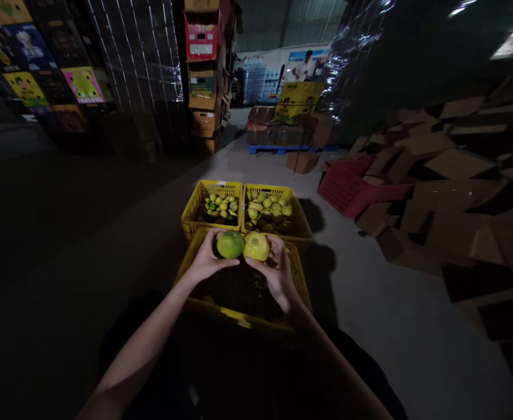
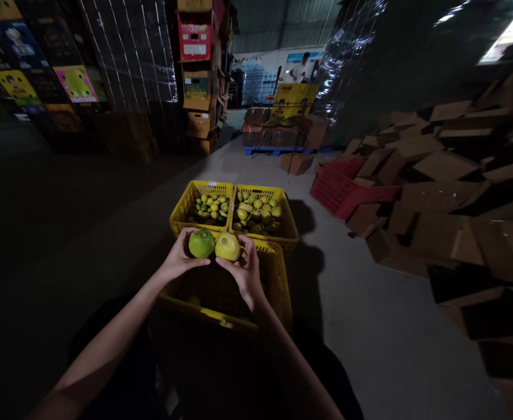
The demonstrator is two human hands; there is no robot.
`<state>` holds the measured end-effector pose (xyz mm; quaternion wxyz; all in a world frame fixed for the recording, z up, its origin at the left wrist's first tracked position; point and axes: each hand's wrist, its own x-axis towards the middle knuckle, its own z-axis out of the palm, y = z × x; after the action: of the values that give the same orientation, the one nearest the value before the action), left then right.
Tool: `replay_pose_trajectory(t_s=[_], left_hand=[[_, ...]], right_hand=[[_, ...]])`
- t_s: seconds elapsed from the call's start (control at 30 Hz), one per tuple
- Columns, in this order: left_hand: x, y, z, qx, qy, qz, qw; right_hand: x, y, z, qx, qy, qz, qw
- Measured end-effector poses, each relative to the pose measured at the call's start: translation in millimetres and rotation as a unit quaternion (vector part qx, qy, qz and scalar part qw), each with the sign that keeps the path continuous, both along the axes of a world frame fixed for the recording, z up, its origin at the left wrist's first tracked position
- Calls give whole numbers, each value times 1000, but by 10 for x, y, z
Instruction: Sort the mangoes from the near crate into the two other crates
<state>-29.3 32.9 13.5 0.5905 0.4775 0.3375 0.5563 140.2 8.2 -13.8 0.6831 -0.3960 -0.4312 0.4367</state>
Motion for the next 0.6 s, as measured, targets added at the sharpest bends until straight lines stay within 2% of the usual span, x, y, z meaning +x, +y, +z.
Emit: replay_pose_trajectory(t_s=[0.17,0.27,0.37,0.6], left_hand=[[-30,-10,19,-49,-1,-34,998],[-62,-37,39,-27,46,-52,997],[-95,-90,57,-10,22,-78,997],[-50,-220,103,-144,-87,-98,981]], right_hand=[[65,-105,126,-68,47,44,996],[97,-193,187,-97,59,62,992],[119,-285,193,-92,80,93,988],[107,-461,228,-79,85,87,989]])
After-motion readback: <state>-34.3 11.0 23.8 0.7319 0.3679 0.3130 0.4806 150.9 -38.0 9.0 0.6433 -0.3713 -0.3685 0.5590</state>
